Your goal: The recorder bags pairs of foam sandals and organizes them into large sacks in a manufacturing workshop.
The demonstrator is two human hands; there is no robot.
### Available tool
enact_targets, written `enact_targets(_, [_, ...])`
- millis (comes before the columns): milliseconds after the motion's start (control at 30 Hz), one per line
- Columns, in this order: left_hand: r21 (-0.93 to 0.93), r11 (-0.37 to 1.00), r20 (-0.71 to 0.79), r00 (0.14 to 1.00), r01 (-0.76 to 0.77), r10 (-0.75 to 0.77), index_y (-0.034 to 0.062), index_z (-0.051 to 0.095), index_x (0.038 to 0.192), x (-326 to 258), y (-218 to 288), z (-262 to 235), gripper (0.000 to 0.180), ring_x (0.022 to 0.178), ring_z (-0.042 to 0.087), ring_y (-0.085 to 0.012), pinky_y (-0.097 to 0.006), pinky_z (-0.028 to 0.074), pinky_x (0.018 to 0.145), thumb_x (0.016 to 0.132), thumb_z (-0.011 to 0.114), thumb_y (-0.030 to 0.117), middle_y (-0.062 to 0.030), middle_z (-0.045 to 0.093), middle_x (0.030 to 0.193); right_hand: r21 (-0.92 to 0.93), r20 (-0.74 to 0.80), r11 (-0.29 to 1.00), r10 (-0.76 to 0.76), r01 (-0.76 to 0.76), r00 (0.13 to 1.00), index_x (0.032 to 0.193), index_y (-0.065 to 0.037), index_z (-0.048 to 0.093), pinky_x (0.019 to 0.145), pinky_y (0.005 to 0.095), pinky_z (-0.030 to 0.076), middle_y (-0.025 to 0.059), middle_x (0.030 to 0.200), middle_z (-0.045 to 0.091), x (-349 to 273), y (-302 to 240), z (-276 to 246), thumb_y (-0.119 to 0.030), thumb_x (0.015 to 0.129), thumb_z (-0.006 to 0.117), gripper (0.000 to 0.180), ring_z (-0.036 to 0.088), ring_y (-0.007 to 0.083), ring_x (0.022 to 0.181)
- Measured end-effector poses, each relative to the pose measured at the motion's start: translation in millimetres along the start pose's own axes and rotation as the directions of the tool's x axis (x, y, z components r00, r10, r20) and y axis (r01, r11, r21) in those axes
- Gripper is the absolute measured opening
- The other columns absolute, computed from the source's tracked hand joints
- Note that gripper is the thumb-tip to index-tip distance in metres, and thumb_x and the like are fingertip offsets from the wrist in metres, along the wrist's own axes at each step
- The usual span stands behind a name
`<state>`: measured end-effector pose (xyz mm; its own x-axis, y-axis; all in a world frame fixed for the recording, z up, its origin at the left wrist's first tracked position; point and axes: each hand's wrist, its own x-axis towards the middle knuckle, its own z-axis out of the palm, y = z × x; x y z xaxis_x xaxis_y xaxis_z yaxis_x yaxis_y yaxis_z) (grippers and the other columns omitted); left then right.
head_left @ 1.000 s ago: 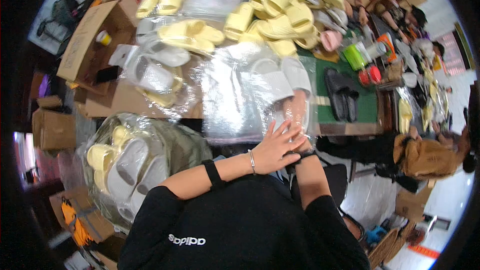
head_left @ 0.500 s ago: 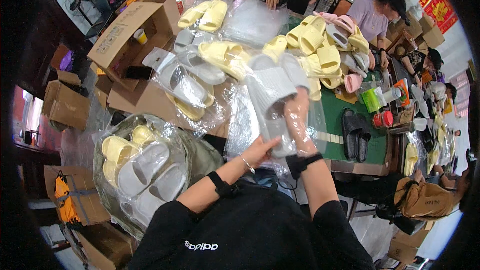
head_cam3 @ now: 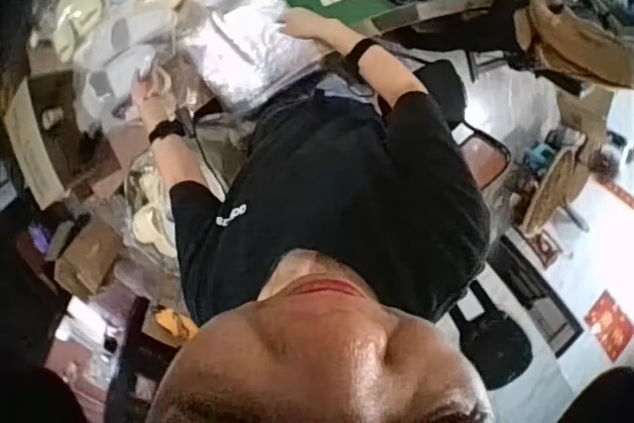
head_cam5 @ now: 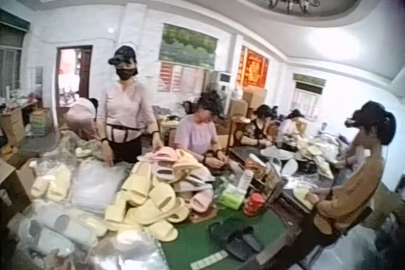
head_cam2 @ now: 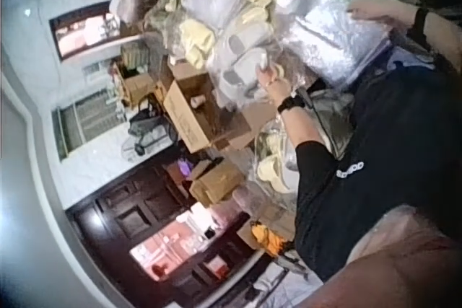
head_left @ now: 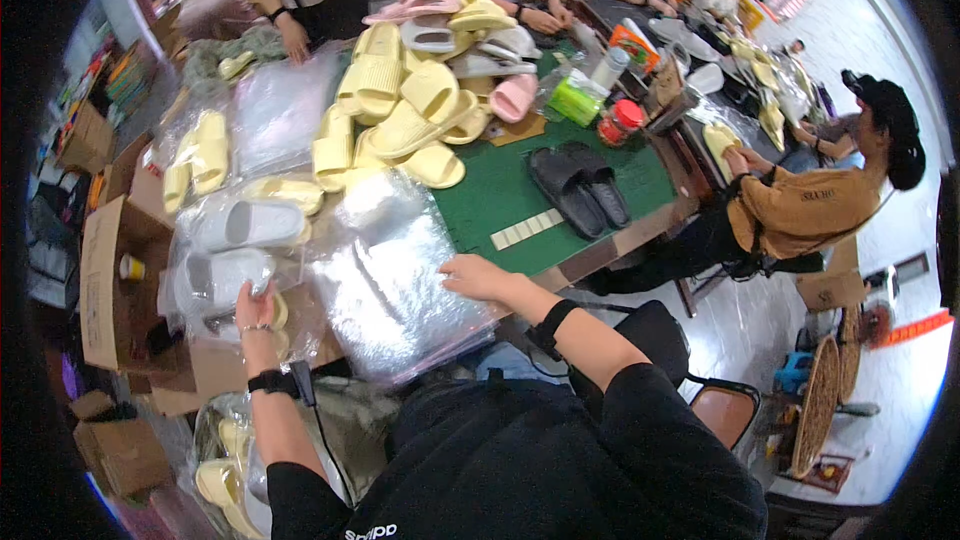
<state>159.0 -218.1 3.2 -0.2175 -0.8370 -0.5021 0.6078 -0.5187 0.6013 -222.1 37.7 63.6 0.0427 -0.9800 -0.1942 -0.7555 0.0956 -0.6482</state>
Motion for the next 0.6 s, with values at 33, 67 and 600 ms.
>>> enact_targets(33, [-0.041, 0.997, -0.048, 0.996, 0.067, -0.069, -0.0004, 0.048, 0.099, 8.2, 3.2, -17.0, 0.029, 0.079, 0.055, -0.0237, -0.032, 0.049, 0.066, 0.082, 0.045, 0.022, -0.0125, 0.056, 0.092, 0.021, -0.022, 0.993, 0.117, -0.117, 0.993, 0.097, -0.001, 0.056, 0.078, 0.0369, 0.041, 0.0186, 0.093, 0.056, -9.4, 32.9, -5.0, -0.026, 0.074, 0.052, 0.034, 0.051, 0.0322, 0.091])
enact_targets(67, [-0.021, 0.992, 0.01, 0.993, 0.121, -0.121, -0.0015, 0.048, 0.1, 20.7, 10.9, -51.2, 0.035, 0.072, 0.055, -0.0235, -0.029, 0.049, 0.058, 0.081, 0.045, 0.027, -0.0129, 0.056, 0.089, 0.013, -0.05, 0.973, 0.229, -0.229, 0.972, 0.095, -0.002, 0.057, 0.076, 0.0374, 0.042, 0.0189, 0.09, 0.057, -16.3, 49.9, -16.3, -0.026, 0.074, 0.052, 0.033, 0.052, 0.0324, 0.089])
enact_targets(600, [0.775, -0.371, 0.486, 0.858, -0.511, -0.167, 0.0117, 0.023, 0.13, -128.1, -218.2, 71.5, 0.096, 0.122, 0.011, -0.0392, -0.051, 0.014, 0.097, 0.053, 0.073, 0.041, -0.0206, 0.012, 0.134, 0.247, -0.402, 0.523, 0.821, -0.816, 0.405, 0.101, -0.003, 0.045, 0.089, 0.0414, 0.035, 0.0188, 0.116, 0.039, -85.2, 259.7, -129.4, -0.014, 0.071, 0.058, 0.034, 0.035, 0.0326, 0.11])
